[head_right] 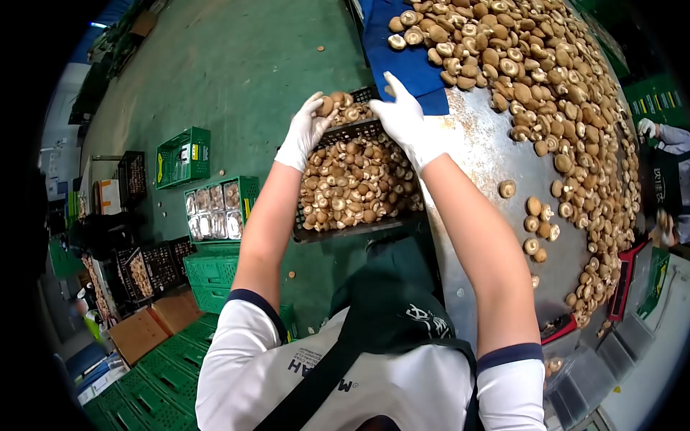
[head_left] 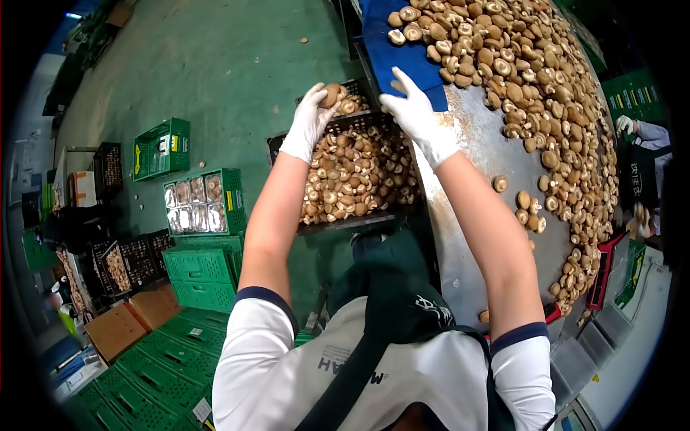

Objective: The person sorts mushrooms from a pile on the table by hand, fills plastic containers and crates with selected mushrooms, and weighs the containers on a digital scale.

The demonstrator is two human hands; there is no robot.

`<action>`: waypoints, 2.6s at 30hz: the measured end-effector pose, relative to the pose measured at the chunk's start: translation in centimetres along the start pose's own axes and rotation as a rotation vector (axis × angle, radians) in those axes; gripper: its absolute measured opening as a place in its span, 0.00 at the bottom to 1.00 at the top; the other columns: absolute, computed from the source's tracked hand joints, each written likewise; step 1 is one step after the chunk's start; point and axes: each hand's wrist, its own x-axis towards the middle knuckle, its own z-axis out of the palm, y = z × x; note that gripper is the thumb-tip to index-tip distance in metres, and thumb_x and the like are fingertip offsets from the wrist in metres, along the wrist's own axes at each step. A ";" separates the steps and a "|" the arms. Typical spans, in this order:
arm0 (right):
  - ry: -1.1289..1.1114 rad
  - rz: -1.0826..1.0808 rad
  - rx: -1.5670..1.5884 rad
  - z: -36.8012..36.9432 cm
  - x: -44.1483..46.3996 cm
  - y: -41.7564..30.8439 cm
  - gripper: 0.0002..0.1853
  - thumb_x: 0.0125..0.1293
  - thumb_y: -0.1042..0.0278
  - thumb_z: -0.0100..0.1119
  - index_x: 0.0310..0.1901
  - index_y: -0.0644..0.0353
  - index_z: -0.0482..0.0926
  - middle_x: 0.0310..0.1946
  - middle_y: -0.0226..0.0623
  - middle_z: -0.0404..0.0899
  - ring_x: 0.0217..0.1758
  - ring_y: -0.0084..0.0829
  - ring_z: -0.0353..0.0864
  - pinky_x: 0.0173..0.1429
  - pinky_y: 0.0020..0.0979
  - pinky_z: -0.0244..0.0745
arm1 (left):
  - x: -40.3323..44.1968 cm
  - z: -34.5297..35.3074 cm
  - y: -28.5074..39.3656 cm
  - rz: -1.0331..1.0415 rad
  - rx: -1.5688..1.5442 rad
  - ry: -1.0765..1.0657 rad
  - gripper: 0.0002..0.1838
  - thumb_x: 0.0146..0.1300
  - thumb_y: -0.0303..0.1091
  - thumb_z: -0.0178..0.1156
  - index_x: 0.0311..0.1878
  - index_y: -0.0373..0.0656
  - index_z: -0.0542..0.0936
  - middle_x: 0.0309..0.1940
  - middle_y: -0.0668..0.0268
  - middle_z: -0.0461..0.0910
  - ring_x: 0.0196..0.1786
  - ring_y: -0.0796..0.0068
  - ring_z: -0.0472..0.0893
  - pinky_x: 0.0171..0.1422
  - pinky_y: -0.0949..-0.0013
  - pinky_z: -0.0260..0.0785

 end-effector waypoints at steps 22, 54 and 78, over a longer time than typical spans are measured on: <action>0.794 0.589 -0.069 -16.1 -43.8 12.8 0.34 0.69 0.73 0.57 0.75 0.56 0.58 0.34 0.27 0.76 0.26 0.16 0.68 0.30 0.18 0.66 | -5.8 -3.4 -4.9 0.371 0.555 0.011 0.40 0.60 0.16 0.56 0.76 0.38 0.53 0.64 0.55 0.69 0.65 0.64 0.73 0.68 0.66 0.68; 1.034 0.455 0.117 -18.0 -41.6 15.0 0.08 0.71 0.67 0.59 0.46 0.61 0.76 0.28 0.27 0.74 0.21 0.16 0.70 0.26 0.19 0.65 | -7.8 6.9 -4.2 -0.393 0.180 -0.176 0.27 0.69 0.60 0.54 0.48 0.41 0.75 0.35 0.56 0.82 0.31 0.69 0.82 0.36 0.69 0.77; 1.073 0.303 0.701 -21.0 -37.5 13.0 0.15 0.71 0.65 0.59 0.55 0.61 0.76 0.33 0.30 0.79 0.24 0.21 0.76 0.28 0.23 0.69 | -0.2 6.9 -3.8 0.180 0.655 0.056 0.35 0.71 0.47 0.56 0.73 0.36 0.58 0.68 0.48 0.64 0.67 0.53 0.70 0.74 0.54 0.62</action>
